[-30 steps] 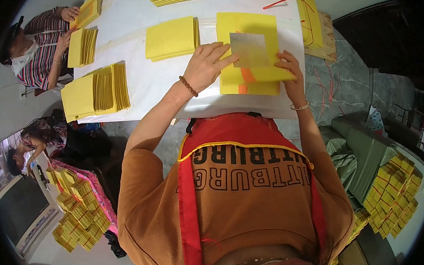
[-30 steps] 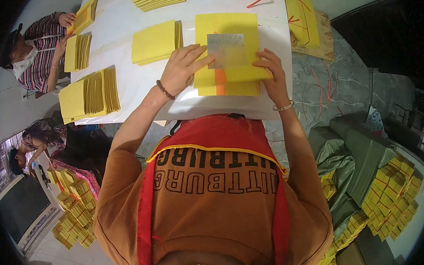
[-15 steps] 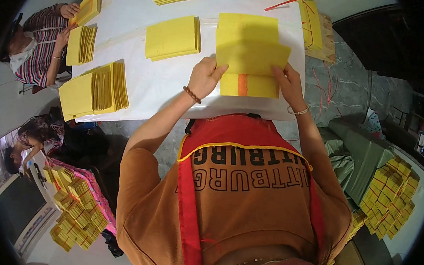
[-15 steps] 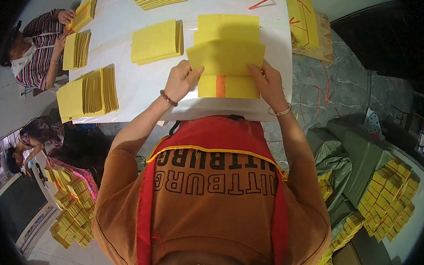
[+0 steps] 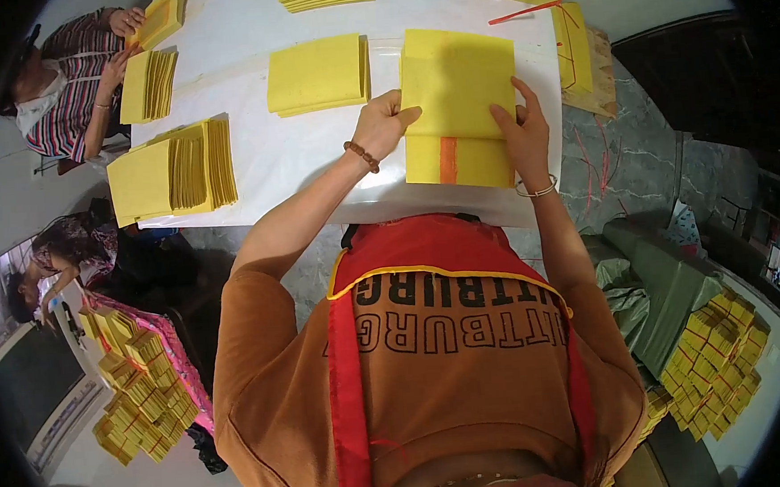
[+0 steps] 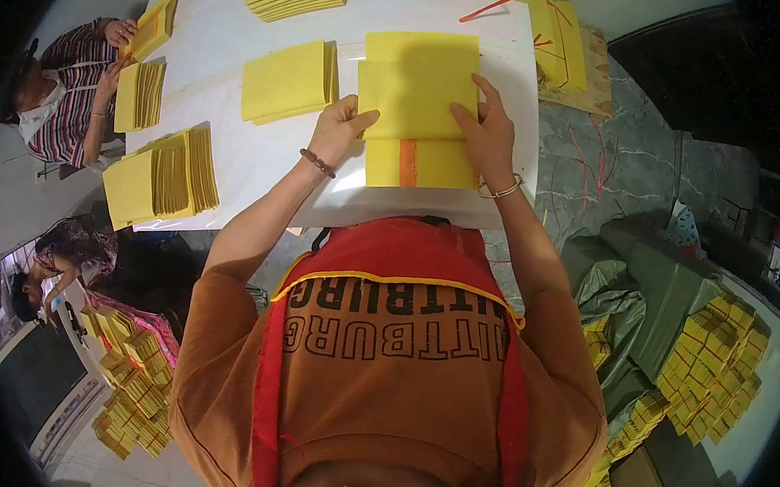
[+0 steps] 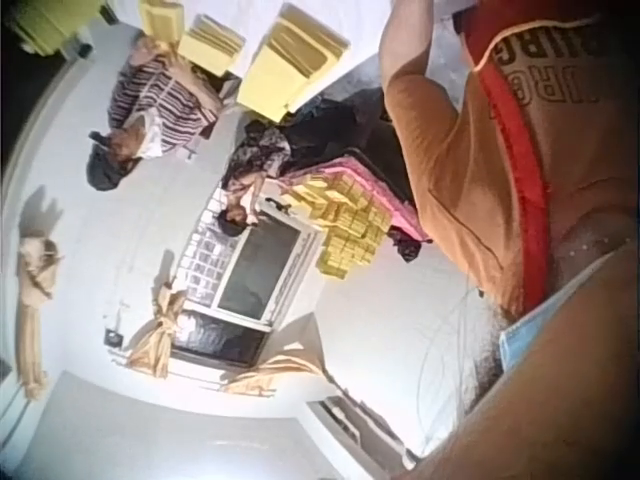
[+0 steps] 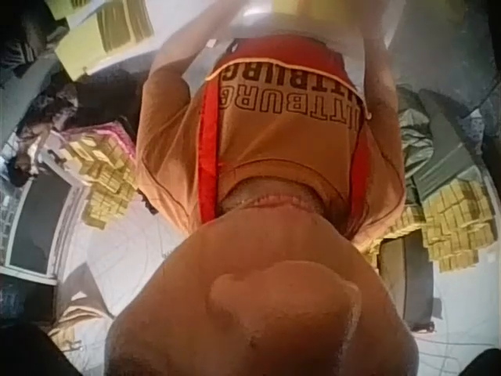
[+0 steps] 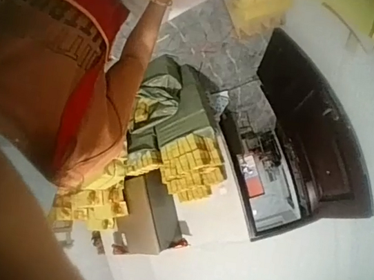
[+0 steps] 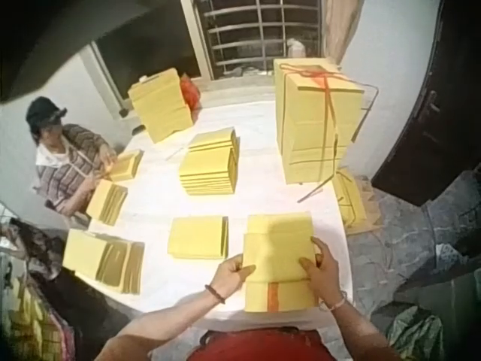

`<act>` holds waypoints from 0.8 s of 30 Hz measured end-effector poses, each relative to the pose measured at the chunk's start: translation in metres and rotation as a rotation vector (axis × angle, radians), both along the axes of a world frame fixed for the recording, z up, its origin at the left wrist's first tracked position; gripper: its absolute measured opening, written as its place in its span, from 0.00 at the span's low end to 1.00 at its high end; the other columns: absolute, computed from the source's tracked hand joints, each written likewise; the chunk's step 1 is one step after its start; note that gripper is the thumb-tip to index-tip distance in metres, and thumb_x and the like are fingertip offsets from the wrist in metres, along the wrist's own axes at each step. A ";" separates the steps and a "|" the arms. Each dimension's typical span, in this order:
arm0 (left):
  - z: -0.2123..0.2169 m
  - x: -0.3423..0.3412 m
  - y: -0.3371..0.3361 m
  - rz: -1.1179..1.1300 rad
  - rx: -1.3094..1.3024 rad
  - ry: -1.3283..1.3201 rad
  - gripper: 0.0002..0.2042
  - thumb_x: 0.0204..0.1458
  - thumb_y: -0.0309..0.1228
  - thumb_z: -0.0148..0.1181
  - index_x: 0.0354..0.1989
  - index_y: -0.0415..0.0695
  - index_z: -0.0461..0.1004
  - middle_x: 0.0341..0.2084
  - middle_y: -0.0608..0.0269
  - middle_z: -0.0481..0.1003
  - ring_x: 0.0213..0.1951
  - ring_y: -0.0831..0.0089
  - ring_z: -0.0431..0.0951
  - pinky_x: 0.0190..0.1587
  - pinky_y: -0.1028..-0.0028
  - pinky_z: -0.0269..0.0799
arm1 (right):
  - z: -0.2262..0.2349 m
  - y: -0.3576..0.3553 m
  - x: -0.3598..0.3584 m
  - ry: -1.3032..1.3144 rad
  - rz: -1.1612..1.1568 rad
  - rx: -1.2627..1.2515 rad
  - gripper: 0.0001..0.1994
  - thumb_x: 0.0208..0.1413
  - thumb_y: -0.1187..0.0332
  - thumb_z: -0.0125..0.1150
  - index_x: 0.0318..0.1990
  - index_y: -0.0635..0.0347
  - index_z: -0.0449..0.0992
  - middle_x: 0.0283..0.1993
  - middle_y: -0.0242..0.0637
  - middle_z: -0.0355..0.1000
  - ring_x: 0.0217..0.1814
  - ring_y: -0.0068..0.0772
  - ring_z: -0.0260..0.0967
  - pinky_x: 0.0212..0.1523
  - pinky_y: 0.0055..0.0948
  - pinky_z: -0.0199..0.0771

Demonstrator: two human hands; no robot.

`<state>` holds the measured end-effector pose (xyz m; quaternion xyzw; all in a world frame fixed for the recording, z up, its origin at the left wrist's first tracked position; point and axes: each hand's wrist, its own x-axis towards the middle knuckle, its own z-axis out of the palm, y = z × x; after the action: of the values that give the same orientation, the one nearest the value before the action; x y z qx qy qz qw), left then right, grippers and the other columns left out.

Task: The recorder is checking and stacking yellow paper sheets with silver foil squares, often used as joss paper.

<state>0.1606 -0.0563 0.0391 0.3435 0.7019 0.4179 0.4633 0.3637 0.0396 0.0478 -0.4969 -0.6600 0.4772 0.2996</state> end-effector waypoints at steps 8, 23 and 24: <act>-0.022 0.000 0.000 0.085 0.118 -0.055 0.09 0.47 0.28 0.61 0.30 0.41 0.66 0.15 0.72 0.62 0.18 0.84 0.60 0.20 0.80 0.57 | -0.019 0.004 -0.001 -0.093 -0.021 0.024 0.19 0.48 0.67 0.62 0.50 0.56 0.70 0.17 0.24 0.55 0.19 0.17 0.49 0.20 0.22 0.52; 0.008 0.040 -0.015 -0.666 0.444 1.037 0.30 0.49 0.47 0.55 0.60 0.49 0.59 0.60 0.56 0.57 0.63 0.58 0.52 0.62 0.55 0.46 | -0.038 0.007 -0.003 -0.027 -0.056 0.148 0.13 0.49 0.67 0.61 0.42 0.60 0.74 0.16 0.30 0.59 0.18 0.21 0.53 0.20 0.26 0.55; 0.007 0.039 -0.016 -0.667 0.443 1.037 0.30 0.49 0.47 0.55 0.60 0.49 0.59 0.60 0.56 0.57 0.63 0.58 0.52 0.62 0.55 0.46 | -0.038 0.006 -0.006 0.075 -0.053 0.202 0.13 0.49 0.67 0.60 0.42 0.60 0.74 0.16 0.31 0.60 0.18 0.22 0.53 0.20 0.26 0.56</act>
<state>0.2000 -0.0719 0.0463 0.7871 0.5874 0.1666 0.0879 0.3574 0.0455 0.0095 -0.4632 -0.6797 0.4183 0.3853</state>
